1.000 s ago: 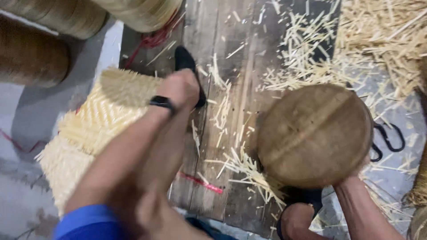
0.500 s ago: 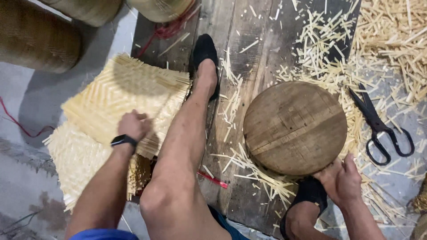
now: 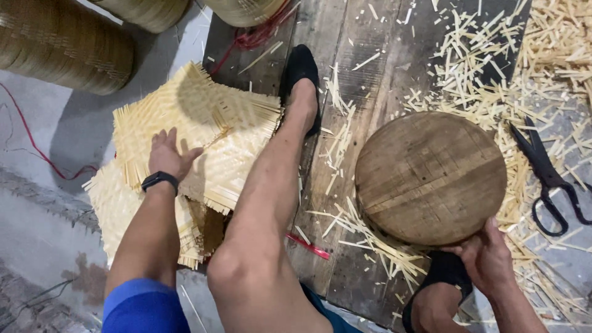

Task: The person sits on the floor assembling round woven bamboo trays. They fit a woven bamboo mat into a bent bamboo rim, press the assembly with a round wooden form, trim the protruding strip ends with scissors, and set finished trays aside with completed ones.

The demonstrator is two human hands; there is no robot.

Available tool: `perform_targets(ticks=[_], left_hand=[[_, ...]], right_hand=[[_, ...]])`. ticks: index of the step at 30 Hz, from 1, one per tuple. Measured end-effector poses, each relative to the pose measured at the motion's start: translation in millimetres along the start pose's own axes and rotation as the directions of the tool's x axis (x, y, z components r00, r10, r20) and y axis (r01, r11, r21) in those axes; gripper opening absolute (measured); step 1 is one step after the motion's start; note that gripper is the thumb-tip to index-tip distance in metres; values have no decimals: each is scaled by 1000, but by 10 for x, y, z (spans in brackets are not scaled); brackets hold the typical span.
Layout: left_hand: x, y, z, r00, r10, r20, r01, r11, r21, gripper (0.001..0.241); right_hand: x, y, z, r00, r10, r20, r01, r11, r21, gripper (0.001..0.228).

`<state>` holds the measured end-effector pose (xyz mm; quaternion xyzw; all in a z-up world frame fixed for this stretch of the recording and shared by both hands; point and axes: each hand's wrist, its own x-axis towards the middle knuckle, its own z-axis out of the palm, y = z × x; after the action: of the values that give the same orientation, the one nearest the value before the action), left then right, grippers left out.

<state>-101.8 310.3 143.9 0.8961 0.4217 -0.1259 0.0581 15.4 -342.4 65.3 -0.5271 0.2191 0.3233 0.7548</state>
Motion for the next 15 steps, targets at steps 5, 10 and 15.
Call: perform_targets(ticks=[5, 10, 15], left_hand=[[223, 620, 46, 998, 52, 18, -51, 997, -52, 91], [863, 316, 741, 980, 131, -148, -152, 979, -137, 59], [1091, -227, 285, 782, -284, -555, -118, 806, -579, 16]], right_hand=[[131, 283, -326, 1000, 4, -15, -4, 999, -49, 73], [191, 318, -346, 999, -27, -24, 25, 997, -77, 71], [226, 386, -438, 999, -45, 7, 45, 997, -67, 70]])
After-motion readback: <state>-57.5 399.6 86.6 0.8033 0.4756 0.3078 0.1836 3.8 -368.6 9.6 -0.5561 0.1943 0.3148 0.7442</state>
